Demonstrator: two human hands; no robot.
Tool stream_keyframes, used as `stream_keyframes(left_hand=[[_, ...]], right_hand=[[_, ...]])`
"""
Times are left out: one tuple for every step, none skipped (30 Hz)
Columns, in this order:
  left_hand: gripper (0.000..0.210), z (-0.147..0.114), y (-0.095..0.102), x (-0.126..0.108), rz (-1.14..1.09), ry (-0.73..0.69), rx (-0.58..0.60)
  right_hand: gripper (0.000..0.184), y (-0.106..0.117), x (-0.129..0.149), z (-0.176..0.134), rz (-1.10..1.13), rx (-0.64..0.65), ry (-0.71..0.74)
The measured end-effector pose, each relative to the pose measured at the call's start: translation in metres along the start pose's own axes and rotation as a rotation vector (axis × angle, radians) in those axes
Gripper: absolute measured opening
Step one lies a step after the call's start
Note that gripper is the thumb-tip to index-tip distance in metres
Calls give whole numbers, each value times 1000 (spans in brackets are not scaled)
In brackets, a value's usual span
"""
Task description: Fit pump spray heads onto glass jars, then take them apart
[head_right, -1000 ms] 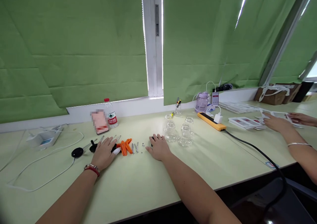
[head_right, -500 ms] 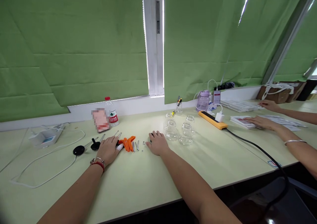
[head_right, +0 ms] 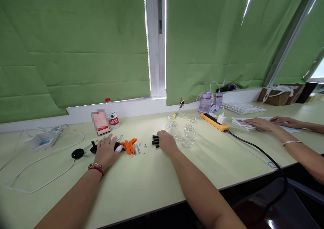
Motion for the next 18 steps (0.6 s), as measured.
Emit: stream_keyframes(left_hand=[[47, 0, 2, 0, 5, 11, -30], [47, 0, 3, 1, 7, 19, -60], [46, -1, 5, 1, 4, 24, -85], [46, -1, 7, 0, -4, 26, -104], [45, -2, 8, 0, -16, 24, -116], [44, -2, 10, -1, -29, 19, -124], [44, -3, 11, -2, -43, 11, -129], [43, -3, 13, -3, -57, 2, -132], [42, -4, 15, -5, -70, -12, -133], [41, -4, 17, -6, -81, -25, -134], [41, -5, 19, -7, -89, -39, -135], [40, -5, 20, -8, -93, -53, -136], [40, -6, 22, -9, -94, -67, -137], [39, -6, 23, -11, -95, -79, -139], [39, -6, 24, -12, -98, -93, -140], [39, -6, 24, -13, -107, -113, -142], [38, -7, 25, -14, -124, -140, -141], [37, -7, 26, -16, -149, -173, -139]], right_hand=[[30, 4, -2, -1, 2, 13, -15], [28, 8, -5, -2, 5, 32, -25], [25, 11, -7, -3, 11, 56, -31], [22, 12, -8, -4, 18, 85, -32], [19, 13, -10, -4, 26, 117, -30], [17, 13, -11, -5, 35, 148, -28], [15, 12, -11, -5, 44, 176, -25], [14, 11, -11, -6, 51, 199, -24], [15, 10, -11, -6, 59, 218, -23], [17, 9, -10, -6, 68, 234, -21], [18, 8, -9, -6, 79, 249, -20], [20, 7, -8, -7, 91, 264, -17], [20, 6, -7, -7, 106, 280, -12], [20, 6, -5, -8, 123, 298, -5], [20, 6, -3, -9, 142, 318, 3], [19, 6, -1, -10, 161, 339, 11], [19, 6, 1, -11, 181, 362, 18], [19, 6, 3, -12, 202, 386, 26]])
Point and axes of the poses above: each hand's wrist, its own z-axis towards the middle knuckle, its own y-axis out of the back of the hand, x = y × z, the point moved 1 cm from there along z, towards the middle knuckle, and after that the axes turned 14 degrees about z, right-handed, at the moved point
